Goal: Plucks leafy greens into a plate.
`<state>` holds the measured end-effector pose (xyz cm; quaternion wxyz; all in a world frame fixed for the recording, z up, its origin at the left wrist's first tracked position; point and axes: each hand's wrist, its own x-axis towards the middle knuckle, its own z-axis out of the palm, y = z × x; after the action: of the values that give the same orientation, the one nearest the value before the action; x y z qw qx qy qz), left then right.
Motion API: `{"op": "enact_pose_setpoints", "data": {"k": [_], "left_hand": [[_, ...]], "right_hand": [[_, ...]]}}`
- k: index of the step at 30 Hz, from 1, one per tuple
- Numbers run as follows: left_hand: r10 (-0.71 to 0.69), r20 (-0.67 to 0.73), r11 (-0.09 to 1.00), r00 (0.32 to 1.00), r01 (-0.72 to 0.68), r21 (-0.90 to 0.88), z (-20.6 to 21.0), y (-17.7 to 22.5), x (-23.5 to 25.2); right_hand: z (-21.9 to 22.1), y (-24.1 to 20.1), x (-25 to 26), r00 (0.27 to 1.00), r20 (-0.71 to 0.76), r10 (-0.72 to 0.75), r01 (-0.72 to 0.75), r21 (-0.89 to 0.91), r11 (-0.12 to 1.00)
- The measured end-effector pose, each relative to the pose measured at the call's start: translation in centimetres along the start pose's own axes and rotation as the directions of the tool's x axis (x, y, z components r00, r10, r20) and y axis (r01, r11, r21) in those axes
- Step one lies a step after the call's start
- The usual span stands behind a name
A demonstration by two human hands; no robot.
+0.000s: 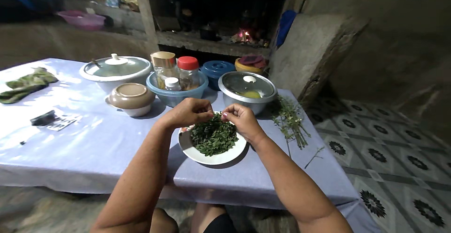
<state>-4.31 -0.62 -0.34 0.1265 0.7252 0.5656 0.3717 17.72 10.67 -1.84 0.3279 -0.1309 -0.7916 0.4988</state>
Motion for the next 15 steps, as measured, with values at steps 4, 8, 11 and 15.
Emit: {"op": "enact_pose_setpoints", "data": {"k": [4,8,11,15], "left_hand": [[-0.025,-0.013,1.000,1.000,0.025,0.002,-0.21,0.17,-0.06],[-0.022,0.009,1.000,1.000,0.022,0.016,-0.05,0.18,-0.04],[-0.011,0.010,1.000,1.000,0.011,0.007,0.10,0.33,-0.02],[-0.016,0.016,1.000,1.000,0.016,0.014,0.41,0.49,0.14]], "right_hand": [[-0.09,-0.19,-0.07,1.000,-0.007,-0.011,0.011,0.016,1.000],[-0.09,-0.01,-0.05,0.999,-0.043,-0.010,0.007,-0.071,0.997],[-0.18,-0.01,0.40,0.998,-0.017,-0.056,0.049,-0.294,0.955],[0.32,0.00,0.24,0.993,0.055,-0.104,0.117,-0.367,0.923]]}}
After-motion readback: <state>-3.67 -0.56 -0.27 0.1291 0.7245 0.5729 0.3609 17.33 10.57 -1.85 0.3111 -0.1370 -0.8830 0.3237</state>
